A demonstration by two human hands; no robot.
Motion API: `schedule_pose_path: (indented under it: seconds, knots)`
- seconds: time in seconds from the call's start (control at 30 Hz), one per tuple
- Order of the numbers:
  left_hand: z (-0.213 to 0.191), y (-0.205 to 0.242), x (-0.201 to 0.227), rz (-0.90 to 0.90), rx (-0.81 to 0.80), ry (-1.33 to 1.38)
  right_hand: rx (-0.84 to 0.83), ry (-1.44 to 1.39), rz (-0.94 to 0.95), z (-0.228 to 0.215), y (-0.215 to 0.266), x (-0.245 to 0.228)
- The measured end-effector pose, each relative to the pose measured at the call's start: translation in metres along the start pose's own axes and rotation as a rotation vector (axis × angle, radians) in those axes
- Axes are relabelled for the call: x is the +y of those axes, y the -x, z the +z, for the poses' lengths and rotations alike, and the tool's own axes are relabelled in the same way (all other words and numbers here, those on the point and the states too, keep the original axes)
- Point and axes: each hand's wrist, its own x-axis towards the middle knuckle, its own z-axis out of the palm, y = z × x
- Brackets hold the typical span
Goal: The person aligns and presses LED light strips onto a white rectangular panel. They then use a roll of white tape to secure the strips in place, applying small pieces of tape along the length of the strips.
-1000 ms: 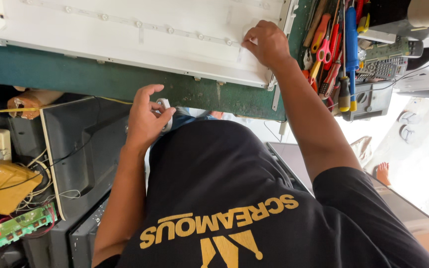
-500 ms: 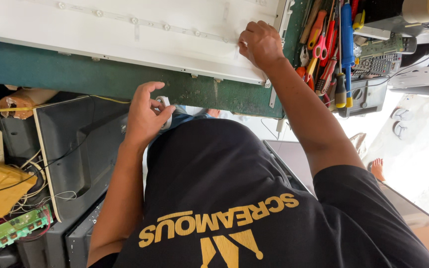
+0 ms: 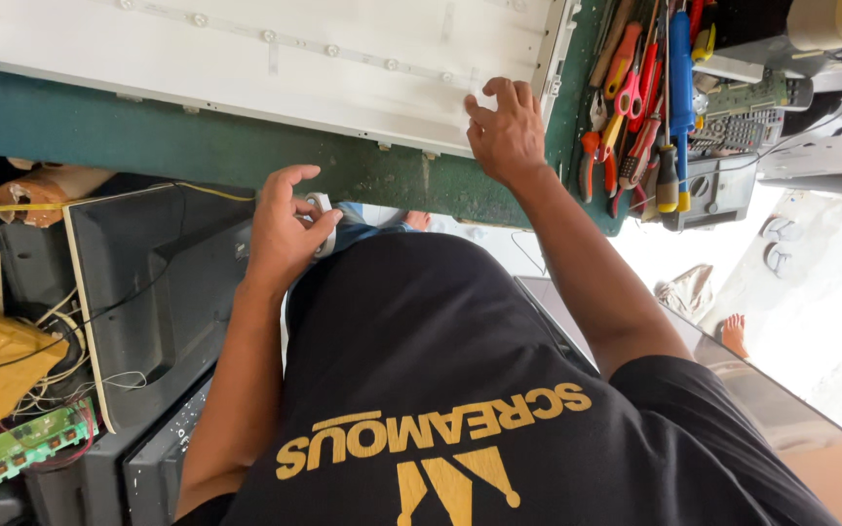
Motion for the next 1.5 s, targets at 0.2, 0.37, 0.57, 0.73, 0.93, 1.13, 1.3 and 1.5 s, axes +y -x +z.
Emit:
schedule_pose_path:
  seconds: [0.2,0.37,0.57,0.73,0.93,1.13,1.3,1.5]
  knots:
    - [0.002,-0.004,0.007,0.026,-0.038,-0.020,0.131,-0.025,0.087,0.006,0.009,-0.011]
    - [0.003,-0.010,0.009,0.037,-0.044,-0.014,0.123,-0.052,0.136,0.006,0.007,-0.013]
    - [0.002,-0.010,0.004,0.070,-0.055,-0.033,0.048,0.021,0.177,0.002,0.002,-0.021]
    - [0.001,-0.002,0.012,-0.058,-0.056,-0.014,-0.139,0.069,0.290,0.004,-0.022,-0.009]
    - [0.002,0.015,0.024,-0.296,0.026,0.144,-0.228,0.084,0.233,-0.013,-0.015,-0.021]
    - [0.012,0.031,0.022,-0.502,0.198,0.206,-0.139,-0.040,0.201,-0.008,0.003,-0.020]
    - [0.025,0.035,-0.012,-0.415,0.168,0.476,0.426,-0.339,0.283,-0.019,0.061,0.023]
    - [0.047,0.048,-0.019,-0.372,0.116,0.557,0.268,-0.255,0.775,0.050,0.176,0.062]
